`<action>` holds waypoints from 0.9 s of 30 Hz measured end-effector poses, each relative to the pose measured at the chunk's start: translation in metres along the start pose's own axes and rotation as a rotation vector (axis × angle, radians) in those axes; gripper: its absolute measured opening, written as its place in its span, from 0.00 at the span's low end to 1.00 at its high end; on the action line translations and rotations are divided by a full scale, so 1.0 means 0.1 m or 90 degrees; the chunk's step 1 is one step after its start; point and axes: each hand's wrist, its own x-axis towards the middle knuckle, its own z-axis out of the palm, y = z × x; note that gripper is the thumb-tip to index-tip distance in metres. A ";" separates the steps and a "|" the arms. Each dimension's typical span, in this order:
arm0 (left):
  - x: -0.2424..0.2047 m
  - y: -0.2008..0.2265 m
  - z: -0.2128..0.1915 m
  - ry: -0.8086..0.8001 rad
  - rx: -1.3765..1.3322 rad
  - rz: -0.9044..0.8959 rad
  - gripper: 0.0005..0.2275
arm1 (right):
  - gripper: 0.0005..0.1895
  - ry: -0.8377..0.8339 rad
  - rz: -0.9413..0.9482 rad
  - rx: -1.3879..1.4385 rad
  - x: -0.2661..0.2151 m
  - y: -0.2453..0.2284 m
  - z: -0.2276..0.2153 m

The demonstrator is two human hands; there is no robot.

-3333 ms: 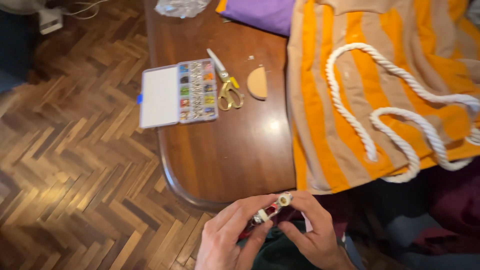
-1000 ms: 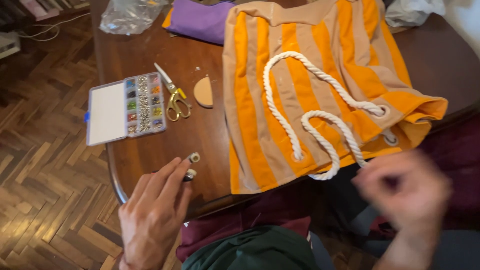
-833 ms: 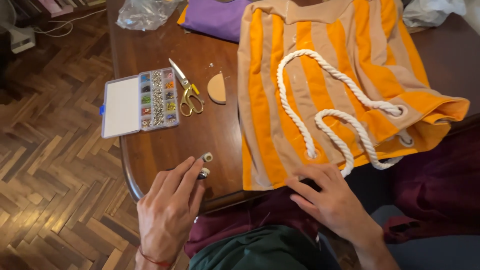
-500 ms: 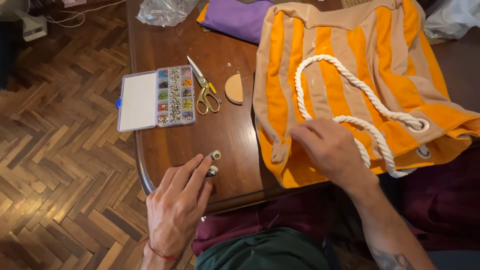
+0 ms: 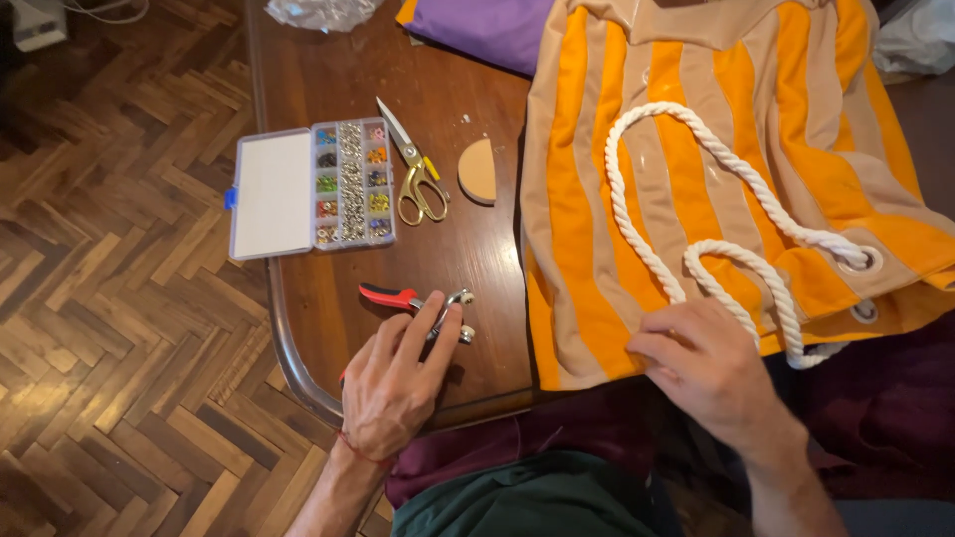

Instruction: Assembling a bag by punching holes and preparing to install eyelets

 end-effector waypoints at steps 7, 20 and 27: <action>-0.05 -0.02 0.16 0.026 0.022 0.011 0.13 | 0.12 0.124 0.053 -0.097 -0.35 -0.22 0.42; -0.13 -0.02 0.25 0.015 0.023 0.006 0.11 | 0.28 0.238 0.173 -0.095 -0.61 0.24 0.42; -0.15 -0.02 0.23 0.003 -0.003 0.000 0.12 | 0.15 0.461 0.202 -0.055 -0.40 0.15 0.02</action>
